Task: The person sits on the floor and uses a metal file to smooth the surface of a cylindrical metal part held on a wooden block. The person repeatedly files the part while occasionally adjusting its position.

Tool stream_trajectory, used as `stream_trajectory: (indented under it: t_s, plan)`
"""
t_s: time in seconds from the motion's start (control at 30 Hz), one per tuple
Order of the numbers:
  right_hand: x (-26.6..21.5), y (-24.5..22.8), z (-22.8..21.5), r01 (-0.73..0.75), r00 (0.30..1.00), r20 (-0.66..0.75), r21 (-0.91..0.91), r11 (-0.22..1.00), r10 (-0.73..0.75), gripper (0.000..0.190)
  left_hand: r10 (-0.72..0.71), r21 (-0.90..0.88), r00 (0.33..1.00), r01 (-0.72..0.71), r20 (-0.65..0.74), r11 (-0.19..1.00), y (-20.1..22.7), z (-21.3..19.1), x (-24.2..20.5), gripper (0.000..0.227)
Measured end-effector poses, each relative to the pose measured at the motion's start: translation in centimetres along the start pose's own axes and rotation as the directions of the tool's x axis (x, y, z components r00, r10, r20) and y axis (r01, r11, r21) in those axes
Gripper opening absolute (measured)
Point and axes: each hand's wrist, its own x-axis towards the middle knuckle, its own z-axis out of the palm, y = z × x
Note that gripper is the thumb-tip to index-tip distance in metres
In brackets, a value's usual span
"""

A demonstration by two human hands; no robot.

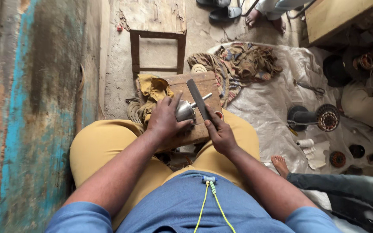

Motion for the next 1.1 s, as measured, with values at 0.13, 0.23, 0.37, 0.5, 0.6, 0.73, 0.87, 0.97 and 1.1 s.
stream_trajectory:
  t_s: [0.13,0.23,0.37,0.5,0.6,0.73,0.87,0.97,1.1]
  plan:
    - [-3.5,0.8,-1.7,-0.205,0.978,0.039,0.034,0.978,0.204,0.056,0.041,0.176,0.999,-0.042,0.008,0.984,0.6,1.1,-0.9,0.098]
    - [-4.4,1.2,-2.0,-0.188,0.982,0.040,0.052,0.981,0.186,0.056,0.016,0.159,0.997,-0.028,0.076,0.987,0.4,1.1,-0.2,0.087]
    - [-5.1,2.0,-2.2,-0.199,0.980,0.054,0.107,0.974,0.194,0.058,-0.120,0.021,0.972,0.118,0.204,0.993,0.3,0.8,-0.4,0.080]
    - [-4.9,1.7,-2.3,-0.240,0.968,0.089,0.042,0.970,0.235,0.057,-0.151,0.081,0.966,0.137,0.208,0.987,1.1,-0.1,-0.3,0.082]
    - [-4.9,1.3,-2.2,-0.205,0.972,0.104,-0.053,0.977,0.209,0.056,-0.195,0.079,0.953,0.182,0.231,0.980,1.3,-0.4,-0.4,0.093]
    - [-5.0,1.0,-2.4,-0.142,0.980,0.114,-0.166,0.976,0.162,0.057,-0.123,-0.005,0.979,0.125,0.161,0.992,0.6,-0.2,-0.3,0.096]
    - [-4.2,-0.1,-2.6,-0.134,0.978,0.125,-0.256,0.957,0.170,0.058,-0.078,0.026,0.980,0.074,0.182,0.997,0.2,0.4,0.0,0.090]
    - [-2.2,-1.5,-1.5,-0.110,0.981,0.121,-0.304,0.946,0.153,0.058,-0.097,0.031,0.968,0.092,0.230,0.995,0.0,0.9,-0.4,0.089]
    - [3.8,-3.0,0.9,-0.051,0.989,0.120,-0.306,0.951,0.091,0.056,-0.056,0.010,0.986,0.055,0.156,0.998,0.5,0.7,-0.5,0.087]
